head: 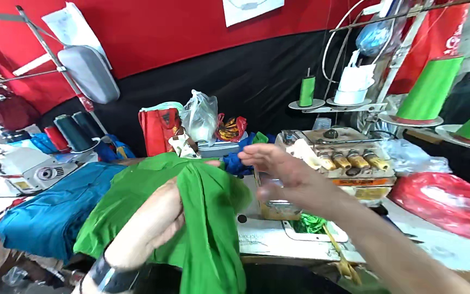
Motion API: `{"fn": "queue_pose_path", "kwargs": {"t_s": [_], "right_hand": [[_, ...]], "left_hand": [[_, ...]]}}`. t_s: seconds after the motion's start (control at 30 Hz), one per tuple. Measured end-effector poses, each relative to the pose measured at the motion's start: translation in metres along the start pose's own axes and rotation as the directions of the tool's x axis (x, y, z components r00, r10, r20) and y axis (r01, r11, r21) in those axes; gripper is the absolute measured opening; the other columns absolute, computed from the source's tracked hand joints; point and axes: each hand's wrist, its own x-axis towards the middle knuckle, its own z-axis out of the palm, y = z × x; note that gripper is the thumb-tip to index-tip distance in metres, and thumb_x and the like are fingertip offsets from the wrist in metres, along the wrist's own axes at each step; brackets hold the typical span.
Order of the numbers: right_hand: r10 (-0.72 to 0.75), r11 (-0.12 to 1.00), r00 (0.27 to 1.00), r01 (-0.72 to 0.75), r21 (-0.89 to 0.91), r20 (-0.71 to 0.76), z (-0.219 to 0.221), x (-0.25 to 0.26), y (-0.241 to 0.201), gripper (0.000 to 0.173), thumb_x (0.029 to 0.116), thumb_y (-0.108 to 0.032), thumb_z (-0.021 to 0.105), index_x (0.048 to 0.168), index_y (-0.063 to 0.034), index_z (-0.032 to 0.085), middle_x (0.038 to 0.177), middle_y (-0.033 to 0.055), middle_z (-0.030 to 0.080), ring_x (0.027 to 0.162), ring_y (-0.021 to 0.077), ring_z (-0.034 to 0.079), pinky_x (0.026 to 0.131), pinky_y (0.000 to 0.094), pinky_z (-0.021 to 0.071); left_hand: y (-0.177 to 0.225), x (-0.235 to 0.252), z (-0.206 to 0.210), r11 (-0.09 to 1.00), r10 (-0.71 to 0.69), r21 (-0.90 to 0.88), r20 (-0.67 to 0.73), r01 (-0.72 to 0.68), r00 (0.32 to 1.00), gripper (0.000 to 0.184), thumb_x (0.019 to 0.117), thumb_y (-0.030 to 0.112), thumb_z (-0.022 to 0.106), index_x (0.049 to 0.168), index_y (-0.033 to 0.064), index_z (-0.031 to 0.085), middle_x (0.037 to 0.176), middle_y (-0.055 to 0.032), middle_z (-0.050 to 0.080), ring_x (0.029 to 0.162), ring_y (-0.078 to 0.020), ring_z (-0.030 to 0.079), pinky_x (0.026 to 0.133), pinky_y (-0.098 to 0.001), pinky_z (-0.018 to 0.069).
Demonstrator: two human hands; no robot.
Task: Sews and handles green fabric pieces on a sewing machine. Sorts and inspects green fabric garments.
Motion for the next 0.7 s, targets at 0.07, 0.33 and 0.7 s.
{"fn": "queue_pose_path", "kwargs": {"t_s": [0.07, 0.33, 0.7], "right_hand": [[-0.025, 0.992, 0.995, 0.012, 0.124, 0.097, 0.013, 0.004, 0.0, 0.075, 0.0805, -0.021, 0.085, 0.146, -0.0098, 0.049, 0.131, 0.0026, 0.064, 0.116, 0.0114, 0.062, 0.095, 0.0324, 0.0547], [0.29, 0.89, 0.844, -0.411, 0.197, 0.451, -0.007, -0.053, 0.038, 0.022, 0.0917, -0.009, 0.07, 0.113, -0.0099, 0.069, 0.097, -0.0096, 0.072, 0.089, -0.0048, 0.067, 0.082, 0.019, 0.0581], [0.656, 0.649, 0.742, -0.462, 0.604, -0.137, 0.017, -0.114, 0.085, 0.011, 0.0899, -0.01, 0.072, 0.1, -0.006, 0.07, 0.092, 0.0015, 0.073, 0.087, 0.0095, 0.07, 0.082, 0.0287, 0.0598]], "left_hand": [[0.004, -0.008, 0.01, 0.996, 0.074, -0.056, 0.091, -0.069, 0.993, 0.036, 0.1094, 0.025, 0.036, 0.117, 0.0235, 0.071, 0.096, 0.0052, 0.074, 0.083, -0.0012, 0.069, 0.071, -0.0193, 0.0591], [0.008, -0.027, -0.029, 0.946, 0.324, -0.012, 0.118, -0.325, 0.938, 0.023, 0.1046, 0.03, 0.054, 0.107, 0.0219, 0.076, 0.096, 0.0085, 0.075, 0.086, 0.003, 0.069, 0.073, -0.0137, 0.0562], [-0.096, 0.052, -0.113, 0.589, 0.067, 0.806, -0.118, 0.056, 0.991, 0.036, 0.0928, -0.007, 0.055, 0.124, 0.0054, 0.069, 0.123, -0.0152, 0.069, 0.102, -0.0318, 0.068, 0.085, -0.0546, 0.0539]]}}
